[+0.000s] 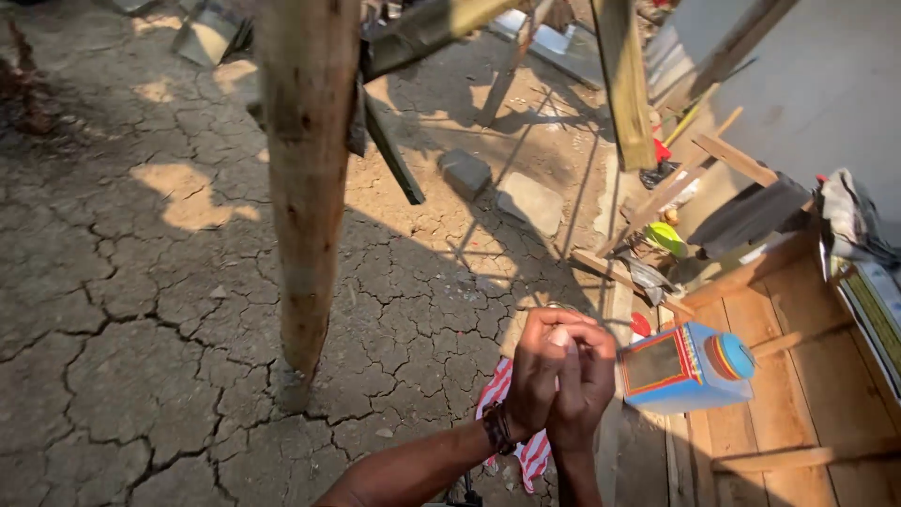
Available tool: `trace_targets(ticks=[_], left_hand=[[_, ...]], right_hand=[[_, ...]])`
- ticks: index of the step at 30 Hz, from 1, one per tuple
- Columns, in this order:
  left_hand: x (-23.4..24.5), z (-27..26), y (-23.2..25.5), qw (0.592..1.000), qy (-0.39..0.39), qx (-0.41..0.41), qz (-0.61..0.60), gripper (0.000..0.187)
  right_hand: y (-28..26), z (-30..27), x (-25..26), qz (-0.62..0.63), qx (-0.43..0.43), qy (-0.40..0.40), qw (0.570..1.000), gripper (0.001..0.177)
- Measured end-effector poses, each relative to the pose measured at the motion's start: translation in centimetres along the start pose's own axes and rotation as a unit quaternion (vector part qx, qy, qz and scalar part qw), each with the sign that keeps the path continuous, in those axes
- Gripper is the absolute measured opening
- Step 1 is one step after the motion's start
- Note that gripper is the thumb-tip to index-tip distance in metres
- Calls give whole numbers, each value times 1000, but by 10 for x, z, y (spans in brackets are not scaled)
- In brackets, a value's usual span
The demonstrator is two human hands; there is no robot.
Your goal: Assembling a flexible gooseneck phone mount and attaching it to a small tripod.
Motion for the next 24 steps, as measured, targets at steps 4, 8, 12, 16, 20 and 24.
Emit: trace_targets(ticks=[4, 8, 12, 16, 20, 24], left_hand=[[55, 59, 76, 991, 124, -7, 44, 33], [112, 87, 147, 953, 250, -30, 170, 39], [152, 86, 189, 898, 313, -77, 298, 47], [203, 62, 193, 876, 356, -42, 324, 45], [253, 32, 208, 845, 400, 38, 352, 43], [311, -13, 237, 806, 457, 121, 357, 50]], right_hand=[[-43, 62, -93, 25, -4, -105, 994, 19], [-82, 96, -184, 117, -81, -211, 967, 28], [-103, 110, -243, 157, -67, -319, 932, 43], [-105, 91, -292, 192, -111, -356, 908, 46], [-70, 61, -347, 146, -133, -391, 899, 45], [-73, 23, -419, 133, -156, -463, 862, 44]])
Point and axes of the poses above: each hand's wrist, its own z-axis towards the middle knuckle, its own x-axis out of the back of the hand, y = z × x, the point moved 1 cm from there along z, towards the middle knuckle, and after that the axes turned 6 degrees about -y, right-handed, at the moved point
